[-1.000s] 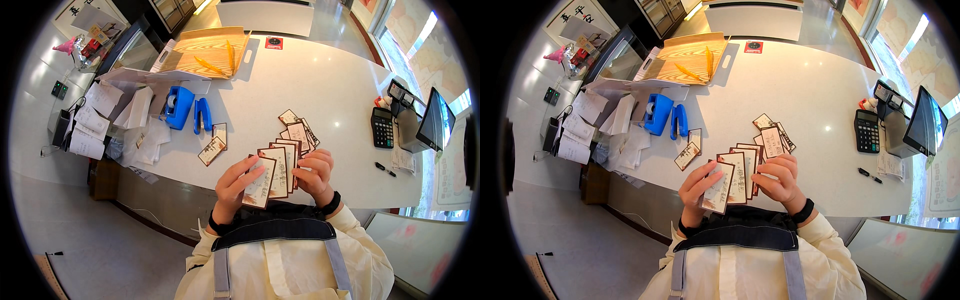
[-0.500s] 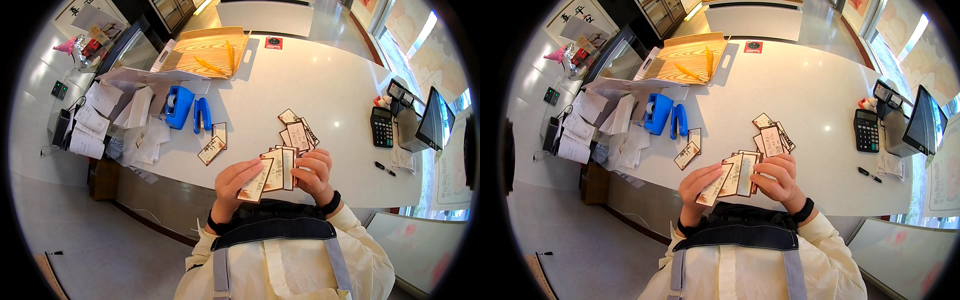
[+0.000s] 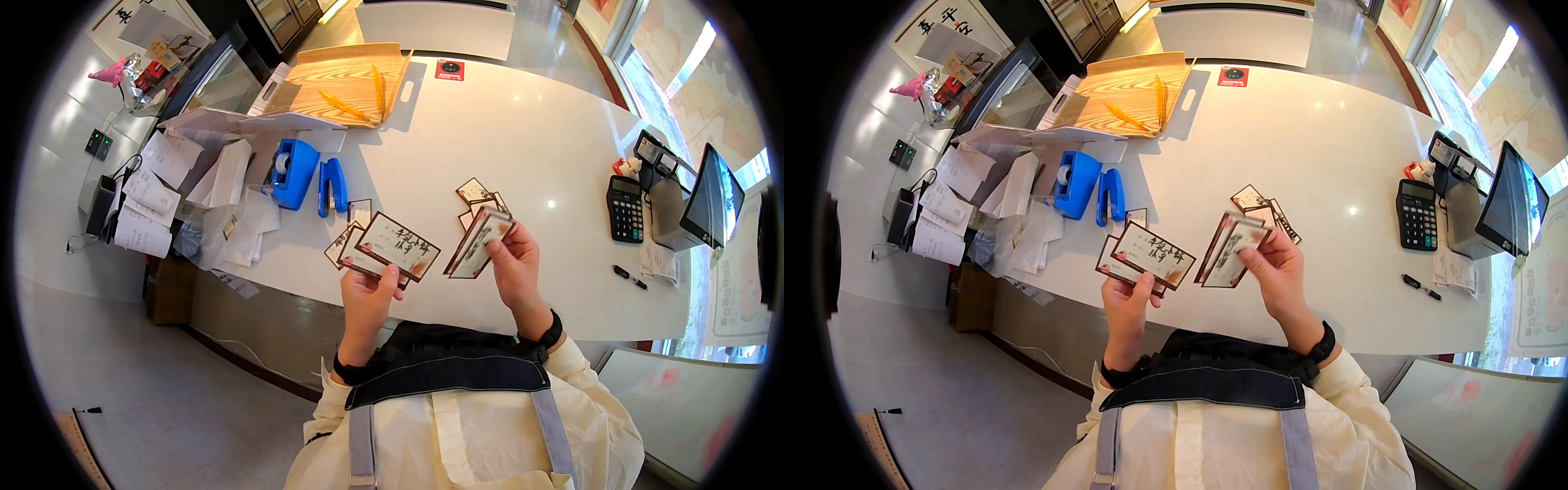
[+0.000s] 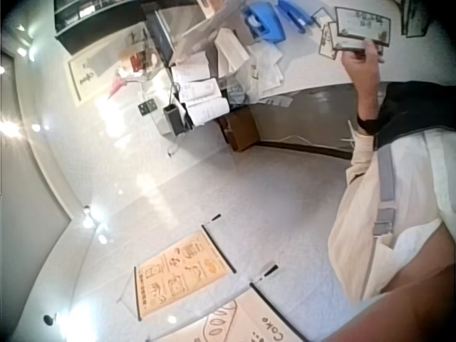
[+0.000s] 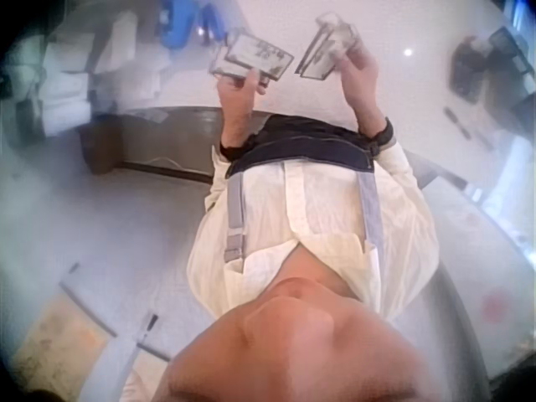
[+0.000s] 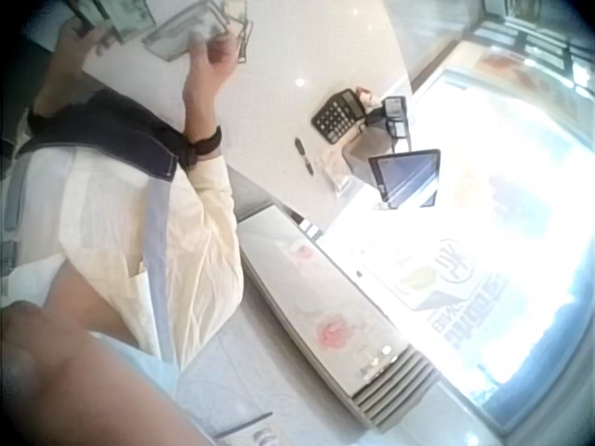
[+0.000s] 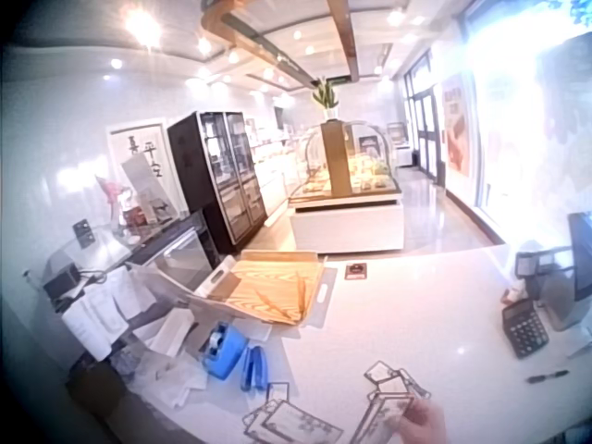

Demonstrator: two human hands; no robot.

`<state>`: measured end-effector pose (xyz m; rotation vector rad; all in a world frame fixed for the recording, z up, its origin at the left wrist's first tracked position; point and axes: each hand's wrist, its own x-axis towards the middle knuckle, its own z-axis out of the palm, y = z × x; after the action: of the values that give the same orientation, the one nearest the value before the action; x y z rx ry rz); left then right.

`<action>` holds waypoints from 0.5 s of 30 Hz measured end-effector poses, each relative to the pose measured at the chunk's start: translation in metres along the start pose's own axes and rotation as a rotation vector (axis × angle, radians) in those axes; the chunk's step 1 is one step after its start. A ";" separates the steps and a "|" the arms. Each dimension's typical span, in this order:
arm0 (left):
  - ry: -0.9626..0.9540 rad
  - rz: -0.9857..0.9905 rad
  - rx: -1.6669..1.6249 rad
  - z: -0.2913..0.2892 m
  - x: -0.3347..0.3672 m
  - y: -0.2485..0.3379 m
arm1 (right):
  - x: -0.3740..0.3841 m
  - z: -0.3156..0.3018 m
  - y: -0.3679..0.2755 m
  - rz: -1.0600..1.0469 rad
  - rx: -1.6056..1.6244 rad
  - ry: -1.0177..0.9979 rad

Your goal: The person retrieves a stack of small rectangular cards from a desk drawer and sorts them on the counter. They then attach rubber bands to the cards and walk to a glass display case to place the cards among various baked goods.

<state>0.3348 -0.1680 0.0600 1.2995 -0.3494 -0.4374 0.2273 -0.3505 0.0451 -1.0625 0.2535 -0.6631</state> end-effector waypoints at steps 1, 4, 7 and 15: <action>-0.021 -0.005 -0.006 -0.001 0.000 -0.001 | 0.004 0.001 -0.002 0.042 0.028 0.030; -0.099 -0.027 -0.038 -0.005 -0.001 -0.006 | 0.007 0.001 -0.003 0.118 0.009 0.032; -0.200 -0.061 -0.106 -0.009 -0.001 -0.011 | 0.006 0.000 -0.002 0.170 -0.065 0.009; -0.483 -0.363 -0.367 0.004 -0.003 -0.011 | 0.006 0.010 -0.004 0.251 -0.208 -0.119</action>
<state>0.3292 -0.1720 0.0507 0.8844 -0.4116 -1.0805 0.2354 -0.3476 0.0538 -1.2404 0.3520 -0.3513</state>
